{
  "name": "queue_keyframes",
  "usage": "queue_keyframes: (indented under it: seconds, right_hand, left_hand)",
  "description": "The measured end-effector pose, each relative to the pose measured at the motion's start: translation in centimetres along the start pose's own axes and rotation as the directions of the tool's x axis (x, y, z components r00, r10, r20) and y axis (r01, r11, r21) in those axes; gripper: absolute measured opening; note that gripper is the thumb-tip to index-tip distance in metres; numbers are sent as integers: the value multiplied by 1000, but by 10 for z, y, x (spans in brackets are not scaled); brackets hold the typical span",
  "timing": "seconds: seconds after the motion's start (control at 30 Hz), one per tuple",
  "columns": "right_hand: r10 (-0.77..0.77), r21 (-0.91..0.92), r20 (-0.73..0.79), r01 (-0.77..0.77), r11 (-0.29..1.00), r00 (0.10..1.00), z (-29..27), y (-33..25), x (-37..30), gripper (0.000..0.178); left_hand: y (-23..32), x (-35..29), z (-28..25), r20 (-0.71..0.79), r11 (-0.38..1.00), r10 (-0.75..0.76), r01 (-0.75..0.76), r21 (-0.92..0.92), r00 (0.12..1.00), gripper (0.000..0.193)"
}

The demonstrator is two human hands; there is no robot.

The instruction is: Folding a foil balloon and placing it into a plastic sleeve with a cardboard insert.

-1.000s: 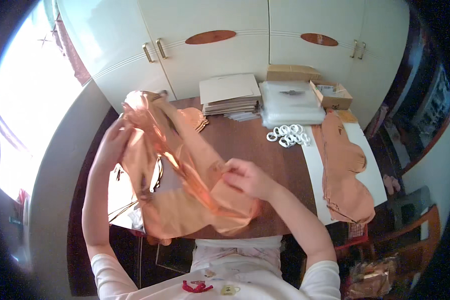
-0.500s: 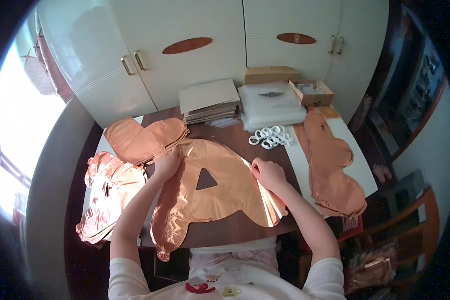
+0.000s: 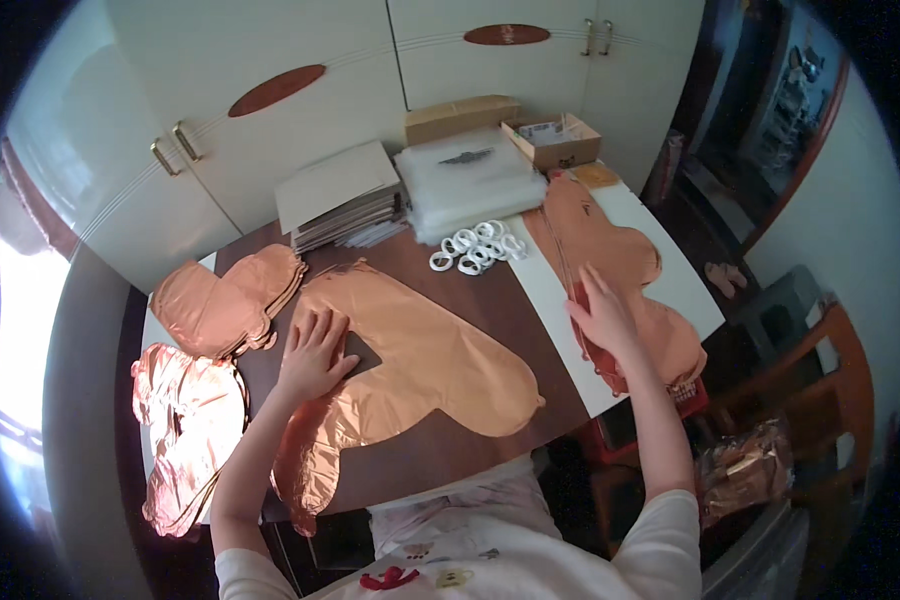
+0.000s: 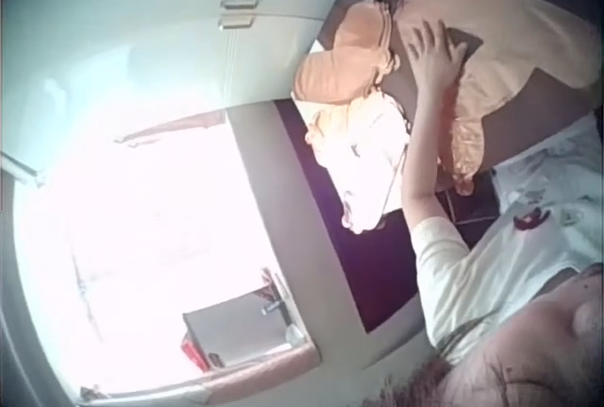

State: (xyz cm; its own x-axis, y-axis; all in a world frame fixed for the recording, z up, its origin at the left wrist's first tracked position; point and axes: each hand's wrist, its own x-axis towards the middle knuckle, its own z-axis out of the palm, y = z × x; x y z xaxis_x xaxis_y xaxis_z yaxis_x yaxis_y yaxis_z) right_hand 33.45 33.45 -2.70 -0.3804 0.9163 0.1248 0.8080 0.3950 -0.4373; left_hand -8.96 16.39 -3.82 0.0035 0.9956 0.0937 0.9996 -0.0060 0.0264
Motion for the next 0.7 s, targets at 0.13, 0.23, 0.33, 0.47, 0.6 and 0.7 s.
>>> queue_keyframes:
  seconds: [0.13,0.23,0.33,0.47,0.6,0.7]
  right_hand:
    - [23,-105,-30,-26,994,999,6,41,-6,61]
    - [-9,-90,-97,0,996,995,9,39,-5,52]
    - [-34,-64,-188,23,998,982,14,41,-7,42]
    - [-50,-12,-303,48,999,952,18,47,-9,31]
    - [-45,16,-355,54,998,934,16,40,-12,24]
    - [-15,76,-380,47,996,925,17,48,-13,19]
  left_hand:
    - [1,9,-1,7,1000,-3,3,17,1000,72]
    - [12,21,-9,-31,999,43,-43,-4,999,73]
    - [46,43,-21,-100,980,155,-166,-112,983,71]
    - [109,76,-24,-226,891,380,-421,-173,897,61]
    - [170,108,-9,-308,753,555,-624,-208,772,49]
    - [214,129,8,-295,714,565,-636,-294,771,40]
